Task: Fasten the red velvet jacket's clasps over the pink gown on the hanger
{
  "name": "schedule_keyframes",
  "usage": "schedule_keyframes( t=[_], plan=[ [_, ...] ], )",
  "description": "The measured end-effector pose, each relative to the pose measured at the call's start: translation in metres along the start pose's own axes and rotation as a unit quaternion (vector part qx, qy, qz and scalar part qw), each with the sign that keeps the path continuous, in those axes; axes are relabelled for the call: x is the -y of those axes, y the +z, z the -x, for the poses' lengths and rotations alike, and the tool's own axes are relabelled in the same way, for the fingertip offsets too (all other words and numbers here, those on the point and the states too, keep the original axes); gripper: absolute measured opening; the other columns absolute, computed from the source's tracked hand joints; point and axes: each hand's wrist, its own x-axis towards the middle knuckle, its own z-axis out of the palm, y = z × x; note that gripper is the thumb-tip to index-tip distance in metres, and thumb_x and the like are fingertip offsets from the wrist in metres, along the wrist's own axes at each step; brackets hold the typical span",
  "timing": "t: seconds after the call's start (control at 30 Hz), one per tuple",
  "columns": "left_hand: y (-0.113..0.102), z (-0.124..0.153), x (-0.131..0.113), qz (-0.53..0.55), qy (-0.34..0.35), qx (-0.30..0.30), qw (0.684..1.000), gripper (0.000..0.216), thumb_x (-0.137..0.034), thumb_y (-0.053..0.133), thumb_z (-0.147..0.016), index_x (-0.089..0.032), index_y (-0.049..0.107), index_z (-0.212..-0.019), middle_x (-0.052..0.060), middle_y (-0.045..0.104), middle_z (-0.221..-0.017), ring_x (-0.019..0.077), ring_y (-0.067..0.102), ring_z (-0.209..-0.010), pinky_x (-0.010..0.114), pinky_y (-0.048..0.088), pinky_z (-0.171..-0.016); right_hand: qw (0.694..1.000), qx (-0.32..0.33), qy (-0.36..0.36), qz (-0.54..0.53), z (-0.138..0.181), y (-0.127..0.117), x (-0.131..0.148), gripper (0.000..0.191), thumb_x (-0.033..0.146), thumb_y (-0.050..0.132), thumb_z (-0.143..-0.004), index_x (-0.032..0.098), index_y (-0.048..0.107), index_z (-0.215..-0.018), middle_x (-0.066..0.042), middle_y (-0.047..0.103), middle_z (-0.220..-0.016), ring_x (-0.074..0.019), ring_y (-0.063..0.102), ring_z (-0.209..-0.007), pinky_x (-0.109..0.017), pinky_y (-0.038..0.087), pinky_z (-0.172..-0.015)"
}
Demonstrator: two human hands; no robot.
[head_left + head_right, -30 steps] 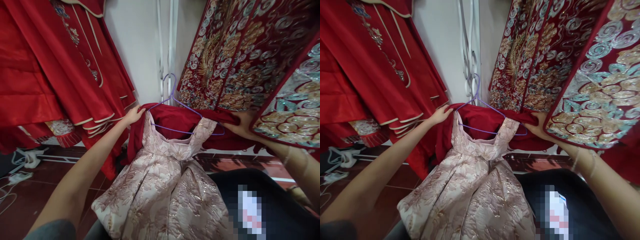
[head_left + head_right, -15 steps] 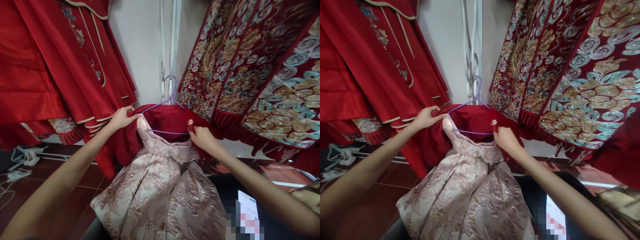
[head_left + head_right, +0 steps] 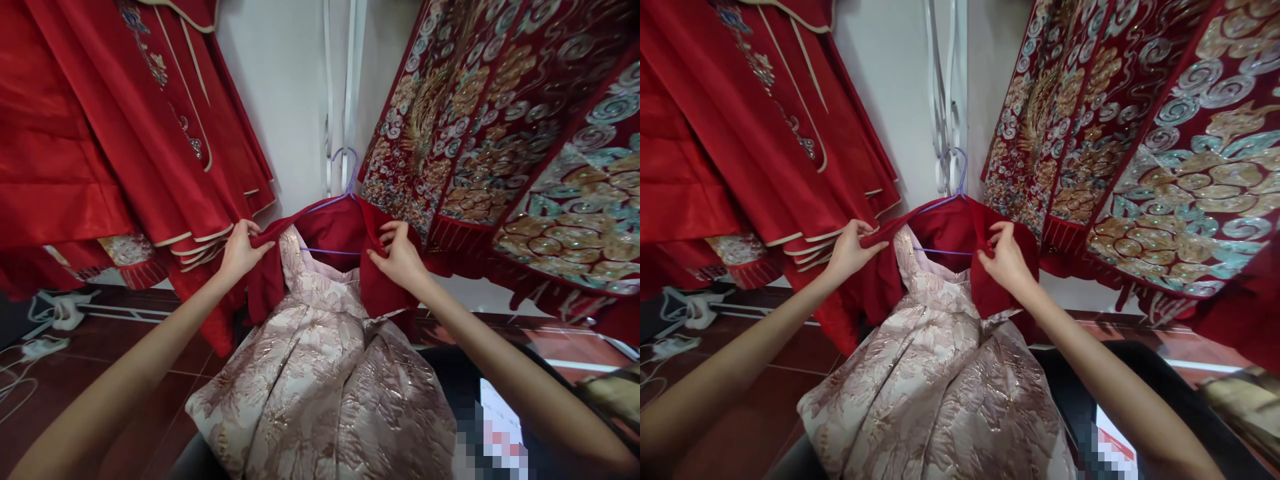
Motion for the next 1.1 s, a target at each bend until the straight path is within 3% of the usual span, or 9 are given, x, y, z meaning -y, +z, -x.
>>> schedule_keyframes(
  t=[0.07, 0.17, 0.37, 0.43, 0.53, 0.57, 0.67, 0.8, 1.1],
  plan=[
    [0.003, 0.009, 0.005, 0.018, -0.025, 0.022, 0.999, 0.033, -0.046, 0.065, -0.073, -0.023, 0.051, -0.092, 0.003, 0.063, -0.09, 0.0214, 0.061, -0.084, 0.031, 0.046, -0.075, 0.999, 0.027, -0.037, -0.021, -0.003, -0.013, -0.007, 0.053, 0.029, 0.06, -0.073, 0.023, 0.038, -0.12, -0.006, 0.06, -0.098, -0.0173, 0.061, -0.069, -0.032, 0.049, -0.067],
    [0.004, 0.008, 0.008, 0.111, -0.056, 0.037, 0.992, 0.03, -0.043, 0.066, -0.071, -0.021, 0.048, -0.081, 0.0, 0.062, -0.077, 0.0184, 0.059, -0.073, 0.028, 0.045, -0.068, 0.993, 0.067, -0.082, -0.047, -0.004, -0.022, -0.009, 0.03, 0.026, 0.058, -0.075, 0.024, 0.049, -0.103, -0.003, 0.06, -0.091, -0.0166, 0.06, -0.077, -0.028, 0.048, -0.067],
    [0.015, -0.017, -0.044, 0.327, -0.054, -0.077, 0.94, 0.025, -0.031, 0.066, -0.069, -0.019, 0.045, -0.076, -0.003, 0.058, -0.073, 0.0118, 0.057, -0.067, 0.022, 0.045, -0.065, 0.977, 0.092, -0.092, -0.166, 0.003, 0.0, 0.012, 0.021, 0.022, 0.062, -0.072, 0.022, 0.047, -0.088, 0.0, 0.058, -0.084, -0.0119, 0.057, -0.071, -0.024, 0.049, -0.063],
    [0.032, -0.01, -0.072, 0.343, -0.011, -0.031, 0.939, 0.023, -0.028, 0.066, -0.07, -0.019, 0.046, -0.076, -0.004, 0.055, -0.069, 0.0102, 0.055, -0.063, 0.021, 0.043, -0.061, 0.97, 0.119, -0.104, -0.186, 0.005, 0.013, 0.022, 0.021, 0.02, 0.061, -0.072, 0.022, 0.048, -0.088, 0.001, 0.058, -0.083, -0.011, 0.057, -0.069, -0.023, 0.05, -0.063],
    [0.064, 0.011, -0.102, 0.327, 0.055, 0.128, 0.935, 0.019, -0.014, 0.063, -0.068, -0.018, 0.051, -0.081, -0.005, 0.057, -0.068, 0.01, 0.056, -0.063, 0.02, 0.043, -0.06, 0.96, 0.141, -0.113, -0.212, 0.008, 0.025, 0.028, 0.02, 0.018, 0.06, -0.072, 0.021, 0.048, -0.088, 0.001, 0.058, -0.084, -0.0111, 0.059, -0.072, -0.024, 0.053, -0.064],
    [0.073, 0.018, -0.105, 0.315, 0.057, 0.144, 0.937, 0.021, -0.01, 0.061, -0.067, -0.019, 0.052, -0.085, -0.004, 0.058, -0.069, 0.0103, 0.058, -0.065, 0.02, 0.043, -0.061, 0.957, 0.149, -0.112, -0.221, 0.009, 0.026, 0.026, 0.021, 0.018, 0.061, -0.072, 0.021, 0.049, -0.089, 0.0, 0.058, -0.086, -0.0118, 0.061, -0.075, -0.025, 0.054, -0.066],
    [0.09, 0.029, -0.103, 0.3, 0.044, 0.14, 0.942, 0.026, -0.01, 0.061, -0.07, -0.018, 0.057, -0.094, -0.001, 0.065, -0.083, 0.0124, 0.062, -0.077, 0.023, 0.047, -0.071, 0.946, 0.183, -0.094, -0.251, 0.009, 0.025, 0.015, 0.025, 0.023, 0.063, -0.075, 0.02, 0.051, -0.097, -0.002, 0.062, -0.092, -0.0148, 0.064, -0.085, -0.03, 0.056, -0.075],
    [0.088, 0.034, -0.094, 0.311, 0.029, 0.125, 0.942, 0.027, -0.018, 0.065, -0.075, -0.019, 0.062, -0.102, 0.004, 0.069, -0.099, 0.0157, 0.065, -0.09, 0.028, 0.048, -0.085, 0.952, 0.18, -0.074, -0.237, 0.009, 0.022, 0.002, 0.019, 0.031, 0.057, -0.084, 0.02, 0.056, -0.1, -0.006, 0.066, -0.096, -0.0171, 0.066, -0.09, -0.032, 0.057, -0.076],
    [0.078, 0.046, -0.102, 0.314, 0.045, 0.1, 0.943, 0.017, -0.012, 0.06, -0.077, -0.019, 0.056, -0.092, 0.002, 0.067, -0.095, 0.014, 0.064, -0.089, 0.028, 0.049, -0.085, 0.969, 0.114, -0.088, -0.199, 0.007, 0.023, 0.011, 0.015, 0.028, 0.055, -0.087, 0.02, 0.061, -0.098, -0.005, 0.068, -0.094, -0.016, 0.066, -0.085, -0.029, 0.057, -0.072]
  ],
)
